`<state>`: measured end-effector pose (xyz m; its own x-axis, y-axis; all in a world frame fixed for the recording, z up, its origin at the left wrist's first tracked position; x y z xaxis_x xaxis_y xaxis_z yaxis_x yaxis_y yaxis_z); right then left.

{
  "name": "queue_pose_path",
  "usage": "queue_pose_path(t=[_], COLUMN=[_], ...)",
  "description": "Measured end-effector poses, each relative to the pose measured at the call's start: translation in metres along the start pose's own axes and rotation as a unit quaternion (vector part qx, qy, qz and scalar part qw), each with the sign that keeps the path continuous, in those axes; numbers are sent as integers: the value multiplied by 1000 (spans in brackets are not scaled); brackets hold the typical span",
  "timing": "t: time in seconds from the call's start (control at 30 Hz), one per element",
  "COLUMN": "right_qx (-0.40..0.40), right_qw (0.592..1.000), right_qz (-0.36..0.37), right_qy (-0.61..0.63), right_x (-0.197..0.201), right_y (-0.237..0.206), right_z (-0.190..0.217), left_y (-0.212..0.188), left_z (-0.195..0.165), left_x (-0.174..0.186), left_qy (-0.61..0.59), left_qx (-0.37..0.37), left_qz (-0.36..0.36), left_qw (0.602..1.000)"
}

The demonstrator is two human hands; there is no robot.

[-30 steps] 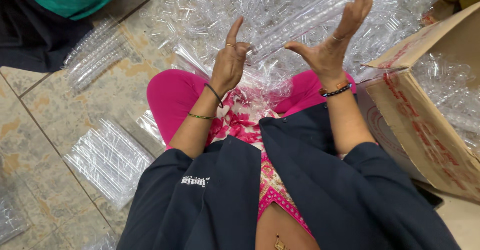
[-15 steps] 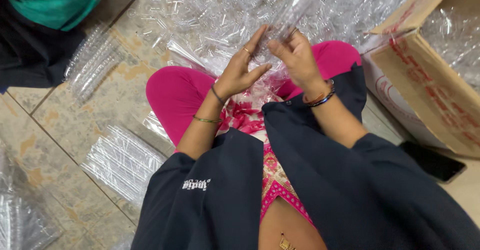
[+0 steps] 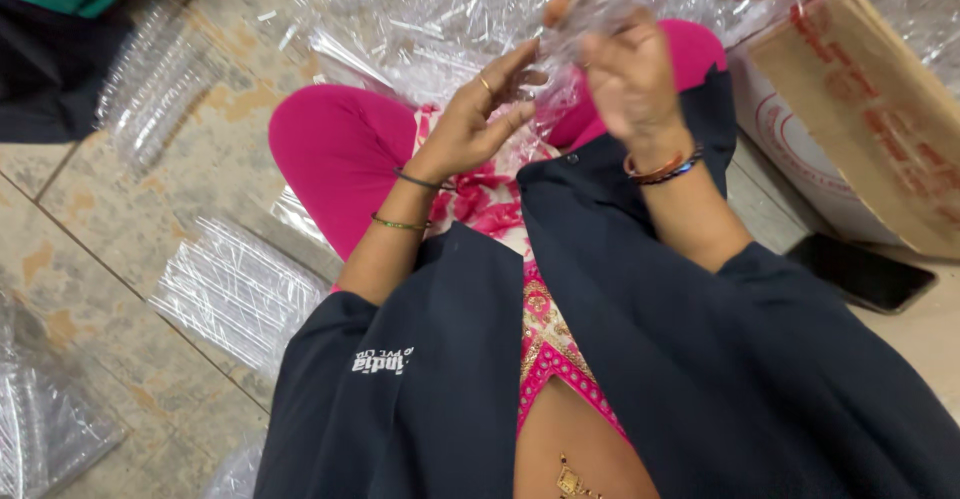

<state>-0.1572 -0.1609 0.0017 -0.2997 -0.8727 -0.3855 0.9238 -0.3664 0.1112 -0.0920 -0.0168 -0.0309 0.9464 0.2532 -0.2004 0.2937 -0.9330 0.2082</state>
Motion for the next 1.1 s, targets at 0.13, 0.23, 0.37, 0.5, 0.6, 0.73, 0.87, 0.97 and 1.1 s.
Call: queue_pose_path(t=[0.13,0.23,0.37,0.5,0.6,0.73,0.87,0.97,1.1], right_qx=[23,36,20,17,1,5,12,30,86], right_qw=[998,983,948,951,954,952,963,969,922], right_qz=[-17,-50,-74,-46,-33,-9,35,20,-54], right_qy=[-61,-175,-309,-304,-299,-306,-268,-245,-373], right_x=[45,88,134,150,146,120,70,35,48], right_y=[-34,-67,-101,-96,-88,-89,-79,-51,-29], right_z=[26,30,16,-2,-14,-19,-43,-79,-81], left_y=[-32,-50,-51,-42,-45,-16,8,9,6], left_z=[40,66,58,73,161,162,103,70,52], left_x=[-55,-66,-12,37,100,89,42,0,-14], left_qy=[184,248,451,651,263,-67,-27,-78,-116], left_qx=[24,80,9,-5,281,186,38,-4,51], left_qz=[77,48,-216,-282,-294,-296,-308,-301,-257], left_qw=[980,964,866,705,875,935,950,950,958])
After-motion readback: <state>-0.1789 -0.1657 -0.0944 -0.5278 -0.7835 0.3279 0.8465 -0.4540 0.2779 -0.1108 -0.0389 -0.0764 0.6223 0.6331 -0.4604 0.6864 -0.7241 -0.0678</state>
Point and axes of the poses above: each hand's wrist, its own y-axis towards the middle knuckle, its own x-axis out of the back of the hand, z = x × y, the point moved 10 cm from there along y, towards the middle knuckle, and after that the axes turned 14 degrees about -y, right-handed, at the moved point
